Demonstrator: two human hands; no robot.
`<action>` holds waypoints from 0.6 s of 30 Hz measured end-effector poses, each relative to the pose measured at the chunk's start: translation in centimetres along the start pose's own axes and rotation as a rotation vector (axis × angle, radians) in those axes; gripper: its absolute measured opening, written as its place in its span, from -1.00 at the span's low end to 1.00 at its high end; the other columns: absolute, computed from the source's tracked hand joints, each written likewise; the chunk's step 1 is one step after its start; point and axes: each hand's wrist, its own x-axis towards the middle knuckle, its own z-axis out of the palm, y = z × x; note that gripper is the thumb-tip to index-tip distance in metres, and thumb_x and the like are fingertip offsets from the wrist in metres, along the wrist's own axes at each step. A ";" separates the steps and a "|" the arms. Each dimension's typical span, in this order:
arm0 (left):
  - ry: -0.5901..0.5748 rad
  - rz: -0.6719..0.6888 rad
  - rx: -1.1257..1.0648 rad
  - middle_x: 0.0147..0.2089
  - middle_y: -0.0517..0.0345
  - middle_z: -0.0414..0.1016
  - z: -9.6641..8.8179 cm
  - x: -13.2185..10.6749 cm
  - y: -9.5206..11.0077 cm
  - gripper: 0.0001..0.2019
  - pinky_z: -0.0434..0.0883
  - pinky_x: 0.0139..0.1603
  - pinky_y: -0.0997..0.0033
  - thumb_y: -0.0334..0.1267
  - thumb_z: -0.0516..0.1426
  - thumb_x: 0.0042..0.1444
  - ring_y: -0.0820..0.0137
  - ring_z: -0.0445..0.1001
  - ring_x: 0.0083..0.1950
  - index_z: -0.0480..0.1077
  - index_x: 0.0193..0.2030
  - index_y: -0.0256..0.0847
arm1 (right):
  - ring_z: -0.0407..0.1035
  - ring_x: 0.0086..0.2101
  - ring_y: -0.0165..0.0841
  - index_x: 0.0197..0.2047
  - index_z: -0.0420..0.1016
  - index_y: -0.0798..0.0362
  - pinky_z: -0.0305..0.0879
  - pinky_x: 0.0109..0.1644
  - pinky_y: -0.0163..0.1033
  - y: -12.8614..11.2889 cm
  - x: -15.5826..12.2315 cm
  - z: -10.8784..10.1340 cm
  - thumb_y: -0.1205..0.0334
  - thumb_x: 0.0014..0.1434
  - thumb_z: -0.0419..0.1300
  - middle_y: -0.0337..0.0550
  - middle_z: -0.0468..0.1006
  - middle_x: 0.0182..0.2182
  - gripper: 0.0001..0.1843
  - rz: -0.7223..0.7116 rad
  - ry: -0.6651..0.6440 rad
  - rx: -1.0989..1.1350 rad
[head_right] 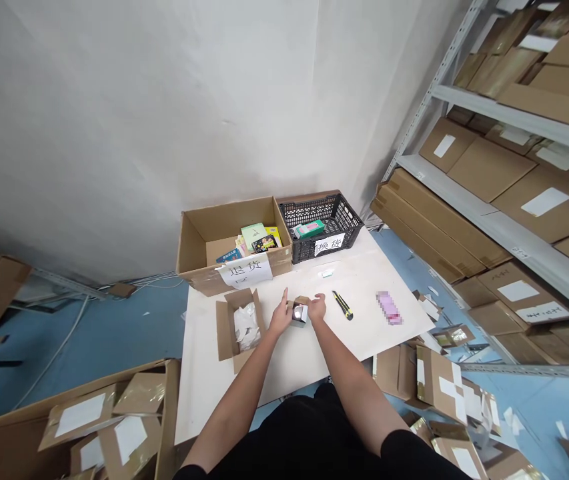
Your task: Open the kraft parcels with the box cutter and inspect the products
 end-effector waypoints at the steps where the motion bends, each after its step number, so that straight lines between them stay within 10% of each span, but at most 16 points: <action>1: 0.001 0.039 -0.014 0.37 -0.05 0.46 -0.2 0.0 -0.2 -0.28 0.30 0.41 0.22 -0.26 0.04 0.35 0.22 0.42 0.39 -0.06 0.62 -0.10 | 0.51 -0.34 -0.16 -0.05 0.44 0.07 0.37 -0.20 -0.18 0.2 -0.3 -0.1 -0.02 0.21 0.14 -0.10 0.63 -0.36 -0.63 0.036 0.036 -0.006; 6: -0.111 0.122 -0.043 0.54 -0.10 0.23 -0.9 0.4 -0.8 -0.44 0.30 0.45 0.14 -0.30 0.21 0.21 0.07 0.27 0.51 0.41 0.37 -0.14 | 0.54 -0.16 -0.17 -0.15 0.52 0.01 0.45 0.02 -0.11 0.4 -2.1 -0.1 -0.02 0.24 0.08 -0.01 0.66 -0.17 -0.68 -0.108 -0.003 0.033; 13: -0.138 0.164 -0.023 0.44 -0.10 0.37 -1.1 0.5 -0.6 -0.15 0.36 0.40 0.12 -0.50 0.38 -0.17 -0.02 0.38 0.41 0.39 0.36 -0.19 | 0.54 0.02 -0.18 0.17 0.50 0.04 0.49 0.12 -0.08 0.5 -3.0 -0.7 0.15 0.20 0.14 0.01 0.62 0.07 -0.52 -0.220 -0.162 0.034; 18: -0.113 0.120 0.106 0.28 0.00 0.52 -0.7 0.6 0.4 -0.22 0.40 0.33 0.20 -0.51 0.38 -0.18 0.12 0.49 0.30 0.42 0.27 -0.10 | 0.52 0.05 -0.24 -0.02 0.62 0.02 0.41 0.20 -0.16 0.0 -2.8 -2.7 0.28 0.28 0.03 -0.03 0.64 0.01 -0.64 -0.258 -0.239 -0.146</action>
